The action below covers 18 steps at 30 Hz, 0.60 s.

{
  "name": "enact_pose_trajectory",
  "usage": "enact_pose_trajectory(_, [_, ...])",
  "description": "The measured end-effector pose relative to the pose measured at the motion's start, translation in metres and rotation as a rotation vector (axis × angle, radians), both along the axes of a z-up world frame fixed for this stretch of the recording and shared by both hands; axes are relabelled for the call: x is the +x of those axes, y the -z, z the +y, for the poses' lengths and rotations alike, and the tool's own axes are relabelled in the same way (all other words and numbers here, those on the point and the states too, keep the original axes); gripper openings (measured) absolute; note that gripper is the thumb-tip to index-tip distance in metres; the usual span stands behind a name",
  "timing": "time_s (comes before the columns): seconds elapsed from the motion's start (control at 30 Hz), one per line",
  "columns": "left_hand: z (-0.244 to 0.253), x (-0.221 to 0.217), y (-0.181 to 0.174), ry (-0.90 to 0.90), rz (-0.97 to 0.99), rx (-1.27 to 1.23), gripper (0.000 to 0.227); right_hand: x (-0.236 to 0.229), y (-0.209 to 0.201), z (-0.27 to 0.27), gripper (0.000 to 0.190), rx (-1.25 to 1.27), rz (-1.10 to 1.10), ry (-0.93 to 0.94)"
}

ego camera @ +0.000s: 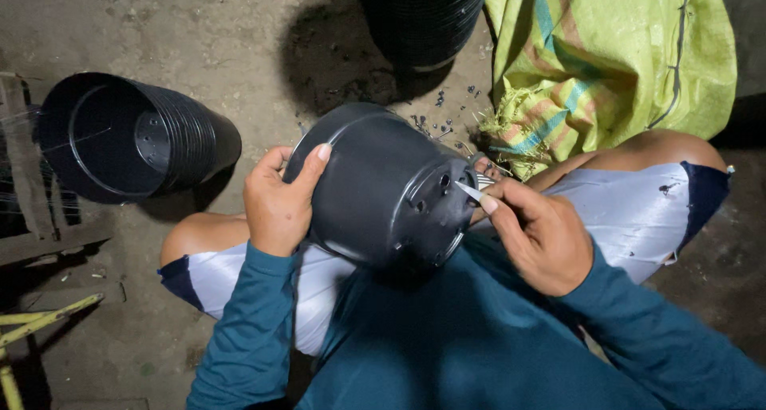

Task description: The person sits on the floor and uses a pointed tool to punch drainage holes into the bottom of black plastic nursery pots. They handle the pots one at a time, rotating them to create multiple holes before setting them aside.

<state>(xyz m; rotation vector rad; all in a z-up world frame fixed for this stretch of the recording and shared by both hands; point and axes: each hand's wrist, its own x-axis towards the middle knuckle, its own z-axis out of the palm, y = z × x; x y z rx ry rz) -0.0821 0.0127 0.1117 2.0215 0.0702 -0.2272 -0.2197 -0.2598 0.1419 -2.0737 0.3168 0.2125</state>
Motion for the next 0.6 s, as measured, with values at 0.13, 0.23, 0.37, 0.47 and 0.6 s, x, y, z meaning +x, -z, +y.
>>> enact_pose_trajectory(0.13, [-0.002, -0.002, -0.006, 0.068, -0.033, -0.027, 0.030, 0.014, -0.020, -0.005, 0.019, -0.148, 0.168, -0.044])
enact_pose_trajectory(0.23, [-0.007, 0.000, -0.013, 0.058, -0.026, 0.014, 0.032, 0.025, -0.028, -0.009, 0.019, -0.063, 0.051, -0.123])
enact_pose_trajectory(0.37, [-0.009, 0.002, -0.017, 0.065, -0.022, 0.113, 0.035, 0.026, -0.033, -0.011, 0.017, -0.163, -0.007, -0.190])
enact_pose_trajectory(0.47, [-0.010, 0.001, -0.014, 0.075, 0.013, 0.088, 0.036, 0.019, -0.035, -0.013, 0.025, -0.475, -0.222, -0.359])
enact_pose_trajectory(0.6, [-0.013, 0.006, -0.009, 0.104, 0.053, 0.079, 0.036, 0.014, -0.035, -0.020, 0.053, -0.753, -0.341, -0.627])
